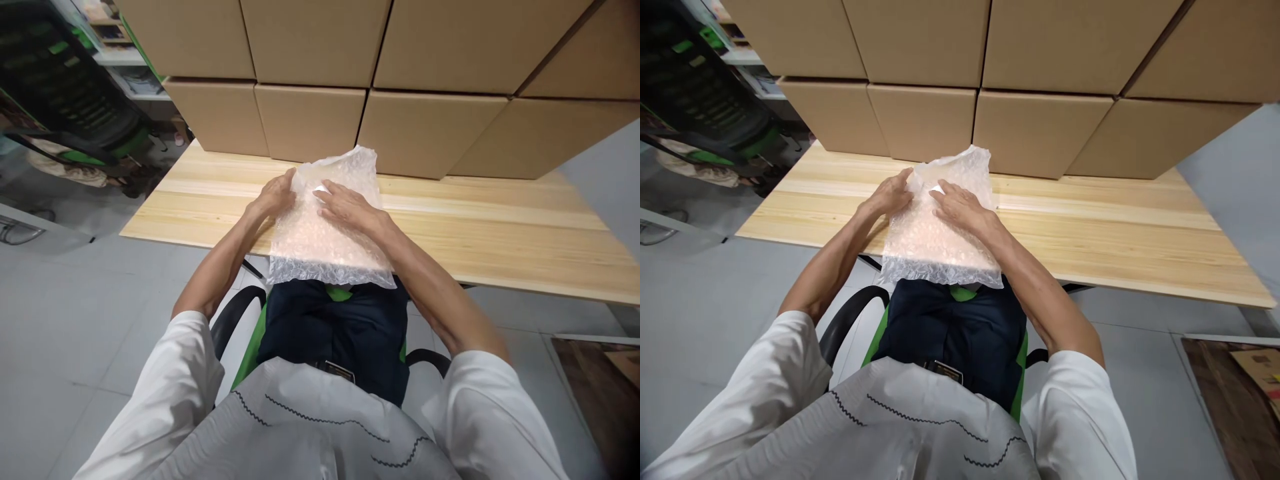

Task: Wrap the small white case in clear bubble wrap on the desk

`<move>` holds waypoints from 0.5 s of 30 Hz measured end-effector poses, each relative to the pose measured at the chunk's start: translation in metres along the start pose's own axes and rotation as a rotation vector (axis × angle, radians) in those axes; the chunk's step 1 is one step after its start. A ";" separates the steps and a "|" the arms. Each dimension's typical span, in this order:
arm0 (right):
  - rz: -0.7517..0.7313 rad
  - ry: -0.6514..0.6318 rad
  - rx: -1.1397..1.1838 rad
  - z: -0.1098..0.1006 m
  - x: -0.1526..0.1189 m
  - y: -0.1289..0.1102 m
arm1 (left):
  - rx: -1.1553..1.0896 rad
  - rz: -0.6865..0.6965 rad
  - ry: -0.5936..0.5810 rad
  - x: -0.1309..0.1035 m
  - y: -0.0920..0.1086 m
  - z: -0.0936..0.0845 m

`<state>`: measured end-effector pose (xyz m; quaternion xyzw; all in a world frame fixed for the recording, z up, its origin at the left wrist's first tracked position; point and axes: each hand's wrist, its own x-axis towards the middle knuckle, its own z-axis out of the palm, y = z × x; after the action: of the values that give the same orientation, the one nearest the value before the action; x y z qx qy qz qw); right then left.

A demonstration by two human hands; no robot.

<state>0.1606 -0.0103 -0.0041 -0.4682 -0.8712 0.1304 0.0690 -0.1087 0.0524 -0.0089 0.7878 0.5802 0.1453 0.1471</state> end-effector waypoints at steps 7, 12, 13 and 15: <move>0.041 0.062 0.040 0.018 -0.001 0.007 | -0.064 -0.041 0.235 0.010 -0.015 0.019; 0.116 0.145 -0.042 0.020 -0.012 -0.009 | -0.418 -0.080 0.283 0.024 -0.024 0.021; 0.131 0.167 -0.056 0.022 -0.013 -0.010 | -0.465 -0.079 0.294 0.027 -0.026 0.022; 0.164 0.196 -0.081 0.026 -0.015 -0.011 | -0.509 -0.085 0.315 0.033 -0.029 0.023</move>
<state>0.1538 -0.0331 -0.0257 -0.5506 -0.8237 0.0539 0.1242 -0.1155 0.0904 -0.0391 0.6684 0.5731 0.4004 0.2538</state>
